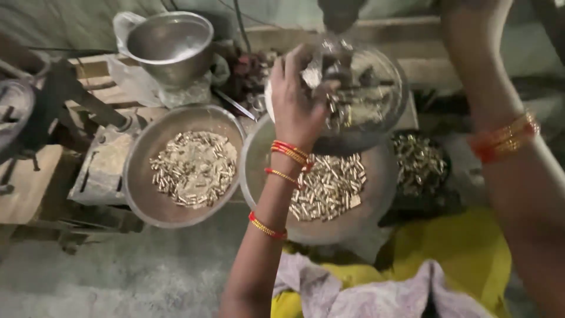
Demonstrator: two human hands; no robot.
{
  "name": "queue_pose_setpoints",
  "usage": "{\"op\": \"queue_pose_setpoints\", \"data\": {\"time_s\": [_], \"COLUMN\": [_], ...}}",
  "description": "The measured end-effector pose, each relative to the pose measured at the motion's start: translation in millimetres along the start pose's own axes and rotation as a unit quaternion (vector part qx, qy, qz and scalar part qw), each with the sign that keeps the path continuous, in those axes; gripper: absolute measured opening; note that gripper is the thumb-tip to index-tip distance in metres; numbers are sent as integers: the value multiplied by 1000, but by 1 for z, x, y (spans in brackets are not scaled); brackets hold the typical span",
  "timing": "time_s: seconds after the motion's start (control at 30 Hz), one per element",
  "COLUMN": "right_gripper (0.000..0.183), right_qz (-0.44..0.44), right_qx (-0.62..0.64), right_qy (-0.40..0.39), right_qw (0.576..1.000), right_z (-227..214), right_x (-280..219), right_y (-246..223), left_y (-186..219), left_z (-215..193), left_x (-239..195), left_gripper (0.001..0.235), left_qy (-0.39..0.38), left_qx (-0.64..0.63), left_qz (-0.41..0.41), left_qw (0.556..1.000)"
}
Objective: Operating a mechanical machine to process or assemble small metal components.
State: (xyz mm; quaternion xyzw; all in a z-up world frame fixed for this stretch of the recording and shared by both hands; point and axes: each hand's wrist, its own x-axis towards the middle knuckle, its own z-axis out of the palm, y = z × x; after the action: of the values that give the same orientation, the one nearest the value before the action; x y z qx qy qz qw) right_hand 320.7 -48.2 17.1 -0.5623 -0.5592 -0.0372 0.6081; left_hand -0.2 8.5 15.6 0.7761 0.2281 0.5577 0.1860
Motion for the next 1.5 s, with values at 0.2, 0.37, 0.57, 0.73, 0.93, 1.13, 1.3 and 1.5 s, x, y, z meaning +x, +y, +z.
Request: {"op": "queue_pose_setpoints", "data": {"time_s": [0.2,0.37,0.57,0.73,0.93,1.13,1.3,1.5], "right_gripper": [12,22,28,34,13,11,16,47], "right_qz": [40,205,84,63,137,223,215,132], "right_qx": [-292,-220,-481,-394,-310,27,155,263], "right_qy": [-129,-174,-258,-263,-127,8,-16,-29], "right_qw": [947,938,834,878,932,974,964,955], "right_z": [-3,-6,14,18,2,-15,16,43], "right_x": [-124,-255,-277,-249,-232,-131,-93,-100], "right_y": [101,238,234,180,168,-10,-124,-127], "left_y": [28,30,32,32,18,7,19,20], "left_z": [5,5,2,-11,-36,-32,-21,-6], "left_x": [8,16,20,18,-1,-9,-16,-32], "left_gripper": [39,38,38,35,39,38,36,38], "left_qy": [-47,-60,-64,-60,-219,-196,-187,-195], "left_qx": [9,11,7,7,-73,-96,-474,-613], "left_qz": [-17,-10,-35,-9,-139,-146,-265,-296], "left_qw": [999,998,997,998,963,965,818,706]}}
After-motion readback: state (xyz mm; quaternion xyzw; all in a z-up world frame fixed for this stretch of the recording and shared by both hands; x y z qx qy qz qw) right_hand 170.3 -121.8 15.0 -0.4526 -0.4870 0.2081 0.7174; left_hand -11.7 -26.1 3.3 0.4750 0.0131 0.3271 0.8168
